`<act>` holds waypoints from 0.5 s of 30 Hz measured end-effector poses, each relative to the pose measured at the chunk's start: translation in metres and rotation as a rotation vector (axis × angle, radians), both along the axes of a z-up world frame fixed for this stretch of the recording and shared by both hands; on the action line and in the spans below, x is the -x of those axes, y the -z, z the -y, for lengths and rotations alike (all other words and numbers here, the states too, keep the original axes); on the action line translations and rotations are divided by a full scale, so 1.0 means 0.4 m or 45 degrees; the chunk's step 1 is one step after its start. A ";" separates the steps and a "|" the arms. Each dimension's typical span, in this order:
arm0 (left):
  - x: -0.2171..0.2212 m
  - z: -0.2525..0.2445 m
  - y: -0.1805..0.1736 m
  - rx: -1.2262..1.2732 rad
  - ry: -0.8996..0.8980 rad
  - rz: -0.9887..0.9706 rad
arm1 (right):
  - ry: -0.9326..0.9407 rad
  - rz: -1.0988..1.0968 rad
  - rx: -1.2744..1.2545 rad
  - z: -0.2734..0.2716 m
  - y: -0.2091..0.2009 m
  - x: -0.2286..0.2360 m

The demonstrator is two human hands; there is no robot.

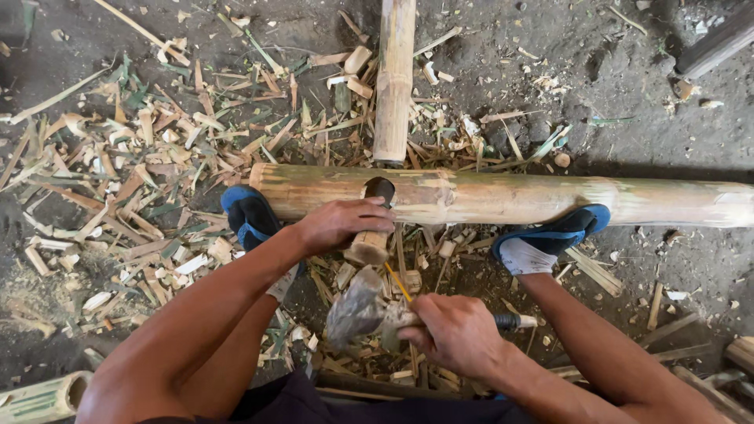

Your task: The person uses a chisel and hammer to carve holes into a bamboo pole. They mark the bamboo with a pencil, then repeatedly strike the chisel to remove material and form a hole. The person also handles a bamboo stool to measure spacing before continuing the carving.

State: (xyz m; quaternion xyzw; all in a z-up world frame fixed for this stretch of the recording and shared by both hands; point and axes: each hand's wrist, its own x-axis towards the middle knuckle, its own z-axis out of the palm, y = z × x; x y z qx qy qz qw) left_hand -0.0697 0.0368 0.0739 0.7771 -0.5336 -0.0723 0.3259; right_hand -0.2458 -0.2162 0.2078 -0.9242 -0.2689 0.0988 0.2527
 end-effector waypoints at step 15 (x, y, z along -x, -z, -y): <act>-0.062 0.004 -0.053 0.129 0.067 -0.171 | -0.093 0.253 -0.169 -0.050 -0.067 -0.105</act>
